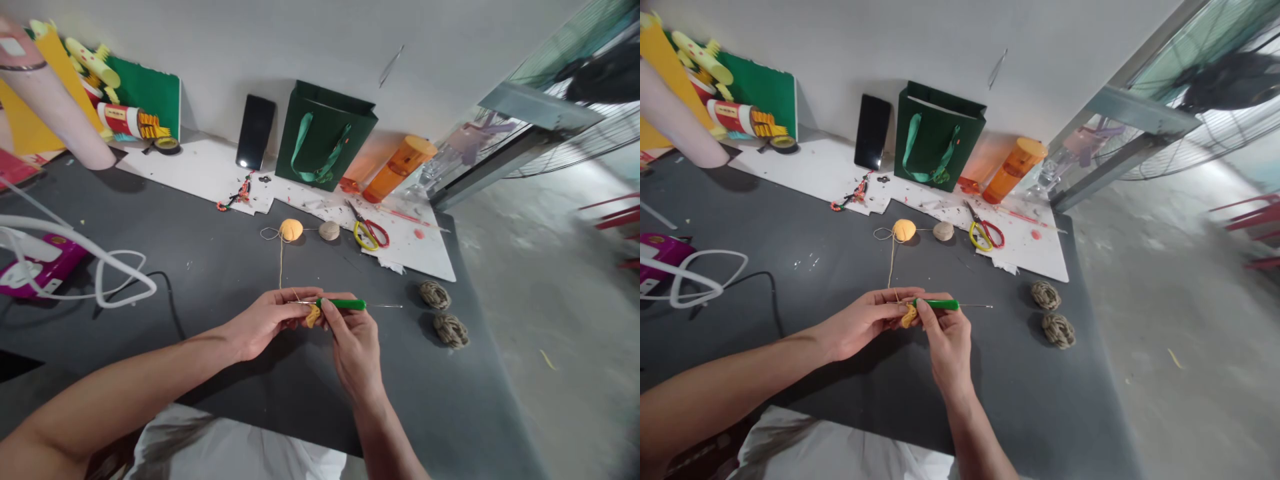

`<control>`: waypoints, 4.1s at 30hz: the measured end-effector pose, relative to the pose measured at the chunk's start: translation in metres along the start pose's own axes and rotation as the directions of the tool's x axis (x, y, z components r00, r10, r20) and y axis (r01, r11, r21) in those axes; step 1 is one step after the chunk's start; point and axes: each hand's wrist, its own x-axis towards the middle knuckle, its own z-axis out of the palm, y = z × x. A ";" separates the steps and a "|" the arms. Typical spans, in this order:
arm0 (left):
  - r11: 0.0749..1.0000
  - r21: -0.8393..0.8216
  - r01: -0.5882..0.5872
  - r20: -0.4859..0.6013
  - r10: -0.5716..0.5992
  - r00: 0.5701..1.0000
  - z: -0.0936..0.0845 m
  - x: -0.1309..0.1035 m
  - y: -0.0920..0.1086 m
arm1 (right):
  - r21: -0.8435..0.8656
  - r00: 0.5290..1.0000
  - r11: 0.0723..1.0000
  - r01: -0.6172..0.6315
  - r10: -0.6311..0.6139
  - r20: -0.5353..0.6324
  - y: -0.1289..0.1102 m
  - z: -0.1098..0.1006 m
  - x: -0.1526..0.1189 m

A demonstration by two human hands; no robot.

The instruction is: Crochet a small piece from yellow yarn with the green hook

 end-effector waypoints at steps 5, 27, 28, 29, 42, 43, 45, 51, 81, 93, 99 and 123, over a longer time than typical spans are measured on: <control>0.999 -0.036 -0.025 0.020 0.025 0.999 0.002 -0.002 0.000 | 0.074 0.999 0.997 0.003 -0.001 -0.039 0.002 0.000 -0.001; 0.988 0.030 -0.152 0.043 0.151 0.988 0.000 -0.003 -0.002 | 0.062 0.999 0.997 0.039 -0.036 -0.037 0.002 -0.002 -0.004; 0.988 0.030 -0.148 0.039 0.147 0.988 0.000 -0.003 -0.003 | 0.062 0.999 0.997 0.036 -0.034 -0.041 0.003 -0.003 -0.004; 0.989 0.030 -0.145 0.034 0.144 0.989 -0.001 -0.003 -0.003 | 0.065 0.998 0.997 0.036 -0.033 -0.045 0.003 -0.003 -0.004; 0.986 0.020 -0.165 0.034 0.165 0.986 0.000 -0.005 -0.003 | -0.070 0.980 0.978 0.196 -0.198 -0.021 0.002 -0.002 -0.008; 0.986 0.016 -0.166 0.031 0.165 0.986 0.000 -0.005 -0.003 | -0.124 0.966 0.960 0.253 -0.257 -0.015 0.002 -0.002 -0.009; 0.986 0.004 -0.165 0.023 0.165 0.986 0.001 -0.005 -0.001 | -0.231 0.919 0.893 0.386 -0.394 0.011 0.003 -0.001 -0.012; 0.988 -0.061 -0.139 0.011 0.140 0.990 0.004 -0.007 0.001 | -0.216 0.853 0.827 0.519 -0.519 0.061 0.004 0.000 -0.016; 0.994 -0.095 -0.053 0.097 0.063 0.993 0.003 -0.007 0.003 | 0.271 0.992 0.955 0.119 -0.123 -0.003 -0.007 0.001 -0.005; 0.995 -0.062 -0.080 0.081 0.085 0.993 0.003 -0.007 0.004 | 0.218 0.989 0.967 0.134 -0.144 0.030 -0.013 -0.006 -0.002; 0.992 -0.065 -0.104 0.090 0.110 0.990 0.004 -0.008 0.005 | 0.223 0.982 0.961 0.165 -0.181 0.054 -0.013 -0.010 -0.002; 0.993 -0.054 -0.104 0.002 0.104 0.995 0.002 -0.006 0.005 | -0.079 0.959 0.956 0.282 -0.279 0.048 -0.009 -0.014 -0.006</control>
